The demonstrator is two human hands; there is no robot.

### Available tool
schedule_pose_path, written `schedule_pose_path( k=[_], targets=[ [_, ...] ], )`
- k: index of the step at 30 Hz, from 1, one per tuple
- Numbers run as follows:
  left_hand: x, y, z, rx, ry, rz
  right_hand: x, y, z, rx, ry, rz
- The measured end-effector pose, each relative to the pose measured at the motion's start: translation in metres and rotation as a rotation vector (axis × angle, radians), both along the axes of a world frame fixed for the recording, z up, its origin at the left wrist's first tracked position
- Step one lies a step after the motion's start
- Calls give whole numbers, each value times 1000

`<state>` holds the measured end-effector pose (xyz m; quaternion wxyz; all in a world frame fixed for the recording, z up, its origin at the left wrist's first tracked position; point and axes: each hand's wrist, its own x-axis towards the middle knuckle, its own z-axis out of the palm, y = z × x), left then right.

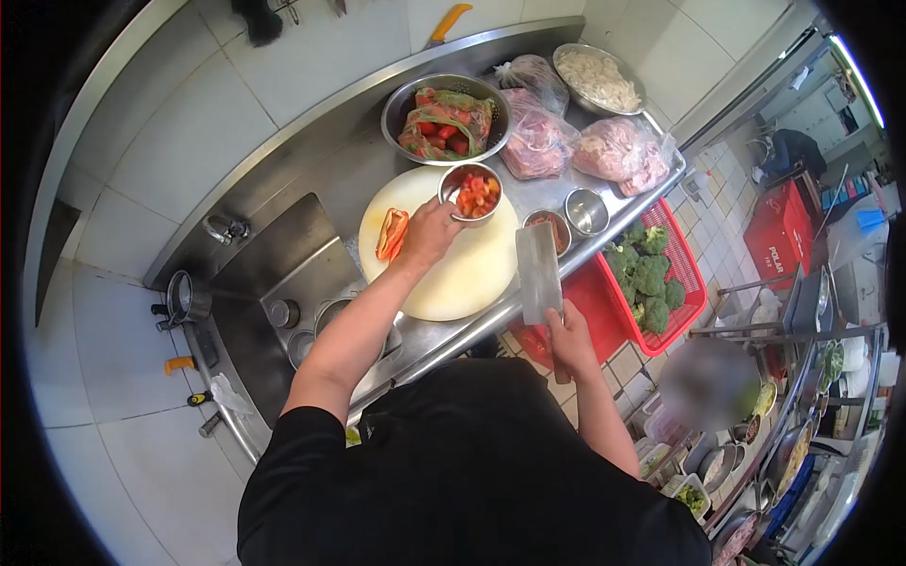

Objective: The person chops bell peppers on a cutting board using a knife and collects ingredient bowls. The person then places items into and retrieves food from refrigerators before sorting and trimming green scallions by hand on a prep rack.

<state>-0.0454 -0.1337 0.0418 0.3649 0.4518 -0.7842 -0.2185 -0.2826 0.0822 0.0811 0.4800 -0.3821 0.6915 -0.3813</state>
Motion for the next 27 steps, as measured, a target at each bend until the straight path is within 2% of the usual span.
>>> schedule_pose_path(
  k=[3, 10, 17, 19, 20, 21, 23, 24, 25, 27],
  targets=[
    [-7, 4, -4, 71, 0, 15, -7, 2, -6, -29, 65, -1],
    [-10, 7, -4, 209, -74, 97, -2, 8, 2, 73, -43, -23],
    [12, -16, 10, 137, 124, 124, 1, 8, -5, 60, -72, 5],
    [30, -17, 14, 208, 152, 285, 0, 11, -8, 68, -90, 7],
    [41, -10, 18, 271, -8, 316, -1, 12, -9, 61, -57, 24],
    [43, -2, 24, 272, -12, 316, -1, 13, -8, 54, -24, 41],
    [48, 15, 28, 513, -532, 162, 0, 15, -6, 70, -29, 52],
    [50, 26, 14, 386, -570, 134, 0, 15, -9, 64, -32, 62],
    [52, 31, -5, 386, -571, 137, 1, 15, -11, 57, -34, 72],
    [53, 40, -32, 27, -687, 73, 3, 14, -14, 71, 29, 113]
  ],
)
